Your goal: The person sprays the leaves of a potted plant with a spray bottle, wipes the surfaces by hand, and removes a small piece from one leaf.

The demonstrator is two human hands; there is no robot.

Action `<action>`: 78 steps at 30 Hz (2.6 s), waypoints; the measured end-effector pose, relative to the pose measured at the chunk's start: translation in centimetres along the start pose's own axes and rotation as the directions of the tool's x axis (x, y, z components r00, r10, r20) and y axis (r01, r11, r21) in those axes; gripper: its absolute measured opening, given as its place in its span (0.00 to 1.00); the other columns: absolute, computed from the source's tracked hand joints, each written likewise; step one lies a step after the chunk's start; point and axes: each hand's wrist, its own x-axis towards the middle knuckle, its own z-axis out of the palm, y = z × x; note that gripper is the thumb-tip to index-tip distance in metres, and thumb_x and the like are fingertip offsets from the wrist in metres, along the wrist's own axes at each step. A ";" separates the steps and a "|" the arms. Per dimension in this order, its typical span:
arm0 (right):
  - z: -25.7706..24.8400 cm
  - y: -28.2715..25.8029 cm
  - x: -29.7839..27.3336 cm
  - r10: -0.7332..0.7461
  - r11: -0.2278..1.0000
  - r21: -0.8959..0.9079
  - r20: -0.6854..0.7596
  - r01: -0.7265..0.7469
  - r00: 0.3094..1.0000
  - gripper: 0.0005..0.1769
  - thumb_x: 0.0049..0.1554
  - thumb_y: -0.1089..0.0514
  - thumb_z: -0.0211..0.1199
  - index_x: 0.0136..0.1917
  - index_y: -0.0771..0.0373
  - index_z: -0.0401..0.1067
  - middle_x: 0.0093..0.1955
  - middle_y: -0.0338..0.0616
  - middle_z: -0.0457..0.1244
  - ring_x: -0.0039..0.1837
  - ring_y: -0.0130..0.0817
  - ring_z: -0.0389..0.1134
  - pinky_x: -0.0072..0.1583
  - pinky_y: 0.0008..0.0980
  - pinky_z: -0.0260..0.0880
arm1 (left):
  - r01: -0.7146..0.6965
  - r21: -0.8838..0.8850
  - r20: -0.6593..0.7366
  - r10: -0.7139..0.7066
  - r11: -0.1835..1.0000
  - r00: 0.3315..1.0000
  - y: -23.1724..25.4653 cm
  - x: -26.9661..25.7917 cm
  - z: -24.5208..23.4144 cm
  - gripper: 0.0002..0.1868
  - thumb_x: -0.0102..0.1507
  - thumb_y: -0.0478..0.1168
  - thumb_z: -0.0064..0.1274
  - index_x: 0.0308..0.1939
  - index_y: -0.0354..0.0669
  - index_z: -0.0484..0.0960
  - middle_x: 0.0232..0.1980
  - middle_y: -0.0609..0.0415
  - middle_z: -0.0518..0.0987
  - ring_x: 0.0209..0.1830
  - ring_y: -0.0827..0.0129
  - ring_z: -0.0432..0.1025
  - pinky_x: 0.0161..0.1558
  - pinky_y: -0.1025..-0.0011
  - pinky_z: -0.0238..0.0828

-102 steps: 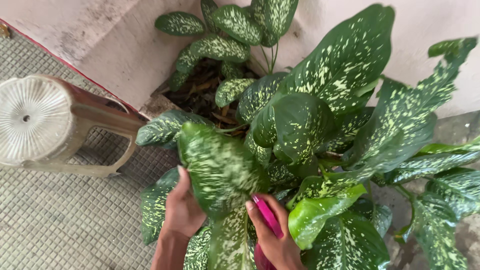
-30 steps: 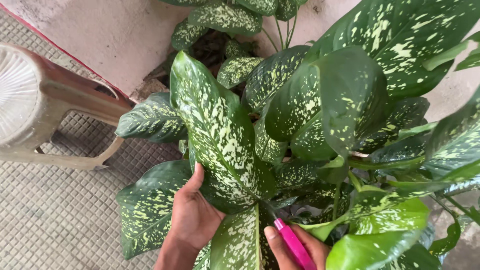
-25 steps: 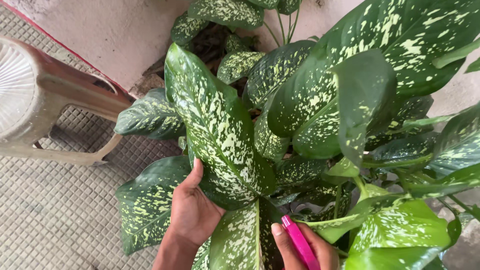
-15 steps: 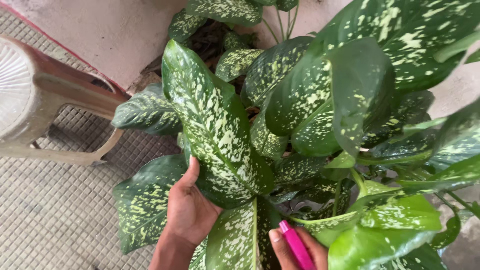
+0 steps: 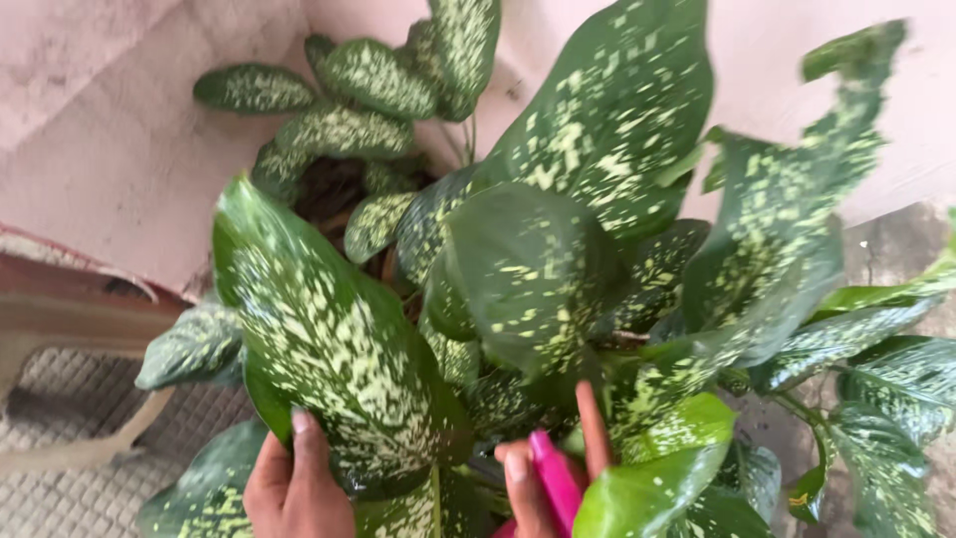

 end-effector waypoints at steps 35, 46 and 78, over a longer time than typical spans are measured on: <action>-31.1 -10.0 7.4 0.204 0.872 0.392 0.254 -0.294 0.945 0.18 0.64 0.57 0.63 0.62 0.73 0.71 0.56 0.71 0.68 0.49 0.77 0.75 0.46 0.62 0.77 | -0.811 0.416 0.687 0.441 0.412 0.577 13.7 -16.6 19.6 0.28 0.58 0.38 0.60 0.61 0.31 0.74 0.58 0.36 0.78 0.60 0.49 0.73 0.53 0.53 0.74; -35.9 -17.0 17.5 0.144 0.928 -0.351 0.026 -0.126 0.989 0.23 0.63 0.48 0.58 0.60 0.70 0.74 0.54 0.55 0.71 0.26 0.37 0.70 0.27 0.37 0.71 | 0.224 -0.017 0.628 -0.164 0.975 0.761 8.1 -27.8 28.9 0.35 0.59 0.33 0.61 0.69 0.35 0.66 0.62 0.41 0.76 0.64 0.56 0.73 0.61 0.62 0.70; -19.3 -9.9 12.6 -0.241 0.752 -0.557 0.267 0.354 0.933 0.26 0.54 0.36 0.67 0.50 0.60 0.80 0.41 0.49 0.70 0.44 0.37 0.74 0.49 0.34 0.74 | 0.472 0.190 0.460 -0.503 0.861 0.732 2.7 -15.3 25.1 0.29 0.58 0.59 0.59 0.54 0.44 0.80 0.49 0.54 0.82 0.49 0.66 0.76 0.52 0.61 0.73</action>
